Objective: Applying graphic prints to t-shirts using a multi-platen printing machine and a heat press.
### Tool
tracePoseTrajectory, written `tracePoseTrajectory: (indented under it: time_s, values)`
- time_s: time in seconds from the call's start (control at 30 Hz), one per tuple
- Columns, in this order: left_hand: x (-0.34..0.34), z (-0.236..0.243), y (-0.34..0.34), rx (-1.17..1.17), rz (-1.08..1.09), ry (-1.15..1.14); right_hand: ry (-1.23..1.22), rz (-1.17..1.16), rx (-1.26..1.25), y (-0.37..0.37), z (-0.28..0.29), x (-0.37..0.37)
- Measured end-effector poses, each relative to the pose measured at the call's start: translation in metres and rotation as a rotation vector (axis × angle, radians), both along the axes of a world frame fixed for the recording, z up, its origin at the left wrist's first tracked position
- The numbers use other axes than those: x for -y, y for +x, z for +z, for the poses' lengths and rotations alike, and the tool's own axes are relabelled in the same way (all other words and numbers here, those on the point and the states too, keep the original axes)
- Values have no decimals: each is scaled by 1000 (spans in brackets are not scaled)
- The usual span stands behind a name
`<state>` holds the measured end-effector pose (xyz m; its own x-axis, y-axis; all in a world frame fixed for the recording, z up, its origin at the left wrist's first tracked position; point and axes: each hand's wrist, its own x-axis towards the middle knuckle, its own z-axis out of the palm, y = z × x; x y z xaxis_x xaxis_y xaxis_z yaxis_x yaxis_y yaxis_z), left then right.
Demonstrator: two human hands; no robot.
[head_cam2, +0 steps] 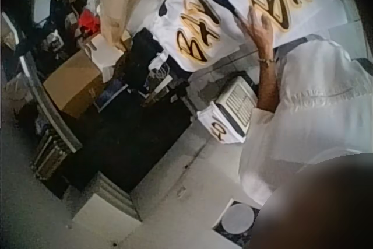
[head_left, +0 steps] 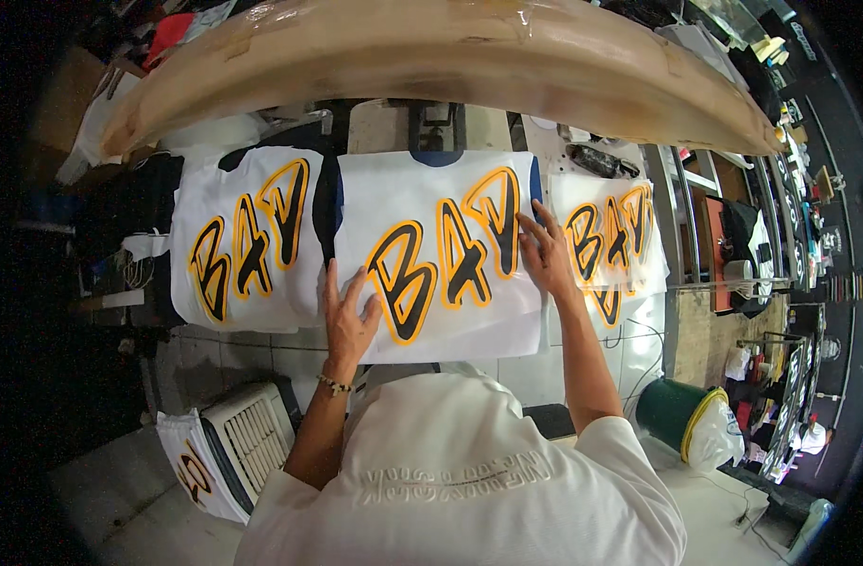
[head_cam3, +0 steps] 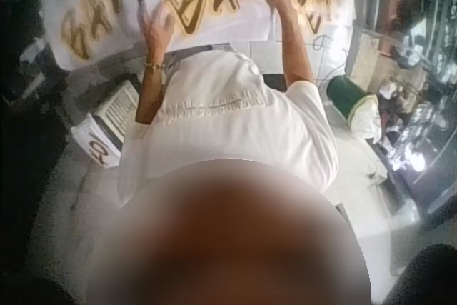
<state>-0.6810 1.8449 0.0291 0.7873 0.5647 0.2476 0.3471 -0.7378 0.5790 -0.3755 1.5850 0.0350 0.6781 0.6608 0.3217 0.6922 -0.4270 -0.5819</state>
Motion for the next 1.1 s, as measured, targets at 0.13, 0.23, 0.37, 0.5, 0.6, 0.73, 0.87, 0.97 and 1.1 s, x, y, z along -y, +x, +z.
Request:
tracePoseTrajectory:
  time_s: [0.13, 0.23, 0.37, 0.5, 0.6, 0.73, 0.87, 0.97, 1.1]
  values:
    - [-1, -6, -2, 12, -7, 19, -5, 2, -7, 0, 0, 0]
    - [0, -5, -2, 12, -7, 19, -6, 2, -8, 1, -2, 1]
    - [-2, -3, 0, 28, -18, 0, -16, -8, -14, 1, 0, 2]
    - [-5, -7, -3, 50, -12, -1, 26, 14, -63, 1, -1, -2]
    - [-7, -9, -7, 53, 2, 22, 22, 16, -94, -1, 0, -6]
    - [-3, -15, -3, 75, 3, 21, -24, 19, -23, 0, 2, 1]
    - [0, -13, -1, 46, 12, 52, -9, 34, -69, 0, 5, 4]
    - [1, -5, 1, 63, 5, 38, -46, 37, -59, 2, 6, 2]
    - [-1, 2, 0, 47, 2, 60, -29, 58, -89, 7, 1, 2]
